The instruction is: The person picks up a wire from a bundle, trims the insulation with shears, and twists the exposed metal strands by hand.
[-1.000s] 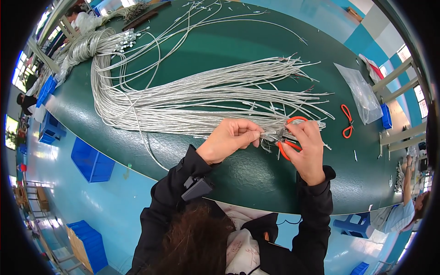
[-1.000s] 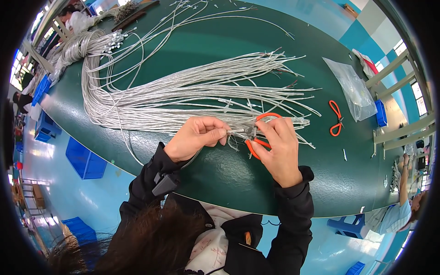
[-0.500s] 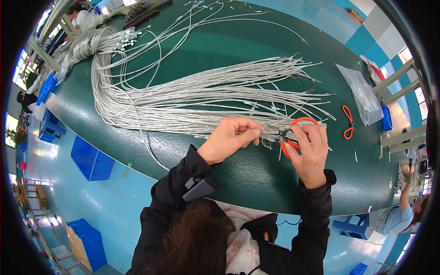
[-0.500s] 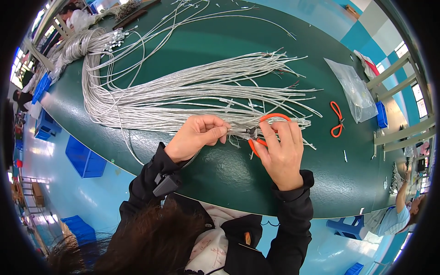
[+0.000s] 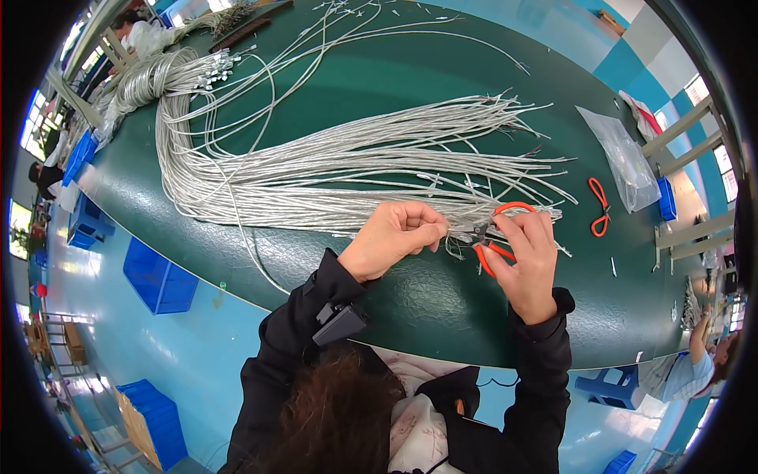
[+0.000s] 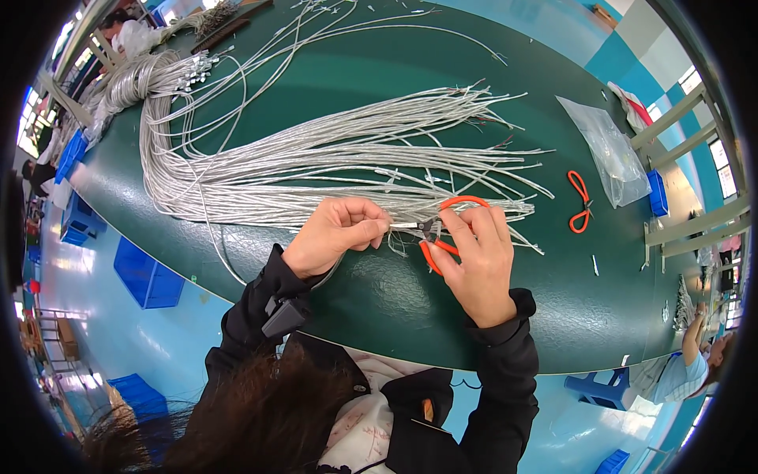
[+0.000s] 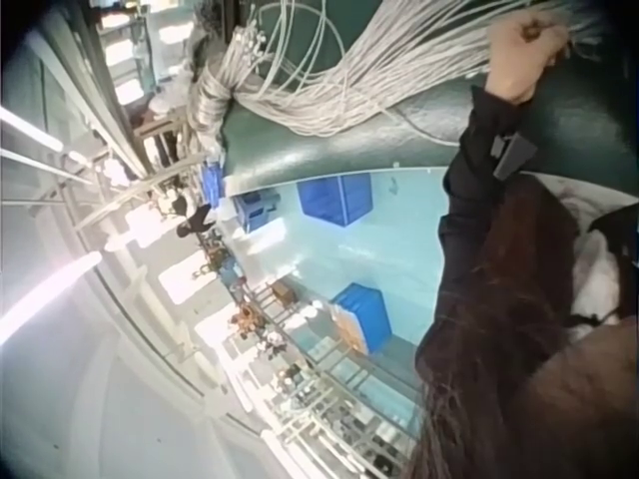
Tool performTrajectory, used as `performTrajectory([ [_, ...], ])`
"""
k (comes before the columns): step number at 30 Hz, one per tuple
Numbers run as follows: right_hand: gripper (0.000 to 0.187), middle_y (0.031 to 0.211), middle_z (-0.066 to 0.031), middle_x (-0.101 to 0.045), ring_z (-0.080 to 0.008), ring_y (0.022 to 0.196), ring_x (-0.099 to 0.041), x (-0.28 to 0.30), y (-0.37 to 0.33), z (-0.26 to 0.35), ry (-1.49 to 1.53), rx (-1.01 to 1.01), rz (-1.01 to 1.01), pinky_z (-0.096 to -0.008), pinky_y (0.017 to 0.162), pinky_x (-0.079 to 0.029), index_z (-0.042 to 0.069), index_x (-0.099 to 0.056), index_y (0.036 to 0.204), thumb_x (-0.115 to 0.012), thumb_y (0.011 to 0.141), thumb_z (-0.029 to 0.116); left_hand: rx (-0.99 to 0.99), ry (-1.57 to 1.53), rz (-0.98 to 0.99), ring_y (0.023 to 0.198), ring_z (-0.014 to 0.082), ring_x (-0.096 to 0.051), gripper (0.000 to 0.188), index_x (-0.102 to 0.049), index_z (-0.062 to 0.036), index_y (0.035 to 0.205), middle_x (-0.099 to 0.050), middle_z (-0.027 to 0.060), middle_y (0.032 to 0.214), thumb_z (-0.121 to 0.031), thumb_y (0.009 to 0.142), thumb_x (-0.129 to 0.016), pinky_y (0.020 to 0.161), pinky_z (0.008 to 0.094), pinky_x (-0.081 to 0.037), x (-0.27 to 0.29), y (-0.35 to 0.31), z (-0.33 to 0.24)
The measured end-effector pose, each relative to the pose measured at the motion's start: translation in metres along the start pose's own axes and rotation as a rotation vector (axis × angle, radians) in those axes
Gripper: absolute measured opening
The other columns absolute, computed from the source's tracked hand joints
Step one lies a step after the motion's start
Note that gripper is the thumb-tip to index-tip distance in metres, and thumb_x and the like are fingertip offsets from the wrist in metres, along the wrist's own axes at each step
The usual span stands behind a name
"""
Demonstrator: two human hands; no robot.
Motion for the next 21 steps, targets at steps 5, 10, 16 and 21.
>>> performTrajectory([
  [5,0.045,0.082,-0.0065,-0.053,-0.0215,0.078,-0.049,-0.006,-0.002,-0.011,0.182,-0.113,0.077,-0.0312,0.068,-0.042,0.002,-0.063,0.101,-0.076,0.058,0.003,0.052,-0.044,0.044,0.065,0.0040,-0.052,0.009,-0.063,-0.0007,0.091,-0.059,-0.0008,0.075,-0.007,0.086,-0.060,0.056,0.0175,-0.039,0.003,0.001,0.002],
  [10,0.046,0.080,-0.0057,-0.053,-0.0192,0.076,-0.049,-0.010,-0.004,-0.016,0.295,-0.149,0.150,-0.0297,0.069,-0.041,0.003,-0.064,0.102,-0.077,0.058,0.002,0.077,-0.109,0.094,0.065,0.0041,-0.052,0.009,-0.063,-0.0008,0.091,-0.059,-0.0010,0.076,-0.008,0.086,-0.062,0.056,0.0175,-0.038,0.005,0.001,0.002],
  [16,0.045,0.080,-0.0058,-0.053,-0.0185,0.076,-0.050,-0.026,-0.015,-0.021,0.602,-0.378,0.185,-0.0291,0.069,-0.042,0.003,-0.064,0.102,-0.076,0.059,0.001,-0.009,-0.039,0.034,0.064,0.0045,-0.049,0.011,-0.063,-0.0003,0.093,-0.060,0.0004,0.077,-0.009,0.087,-0.061,0.057,0.0178,-0.037,0.000,0.001,0.002],
  [21,0.042,0.082,-0.0061,-0.053,-0.0176,0.077,-0.051,-0.014,-0.005,-0.006,0.210,-0.160,0.027,-0.0277,0.069,-0.042,0.003,-0.063,0.101,-0.075,0.061,0.000,-0.058,-0.044,0.045,0.063,0.0051,-0.045,0.014,-0.061,0.0008,0.098,-0.061,0.0033,0.079,-0.010,0.091,-0.057,0.057,0.0189,-0.035,0.001,0.003,0.005],
])
Point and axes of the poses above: each hand's wrist, its own y-axis towards the middle knuckle, its own x-axis out of the back of the hand, z = x × y, the point moved 2 cm from there along y, towards the middle knuckle
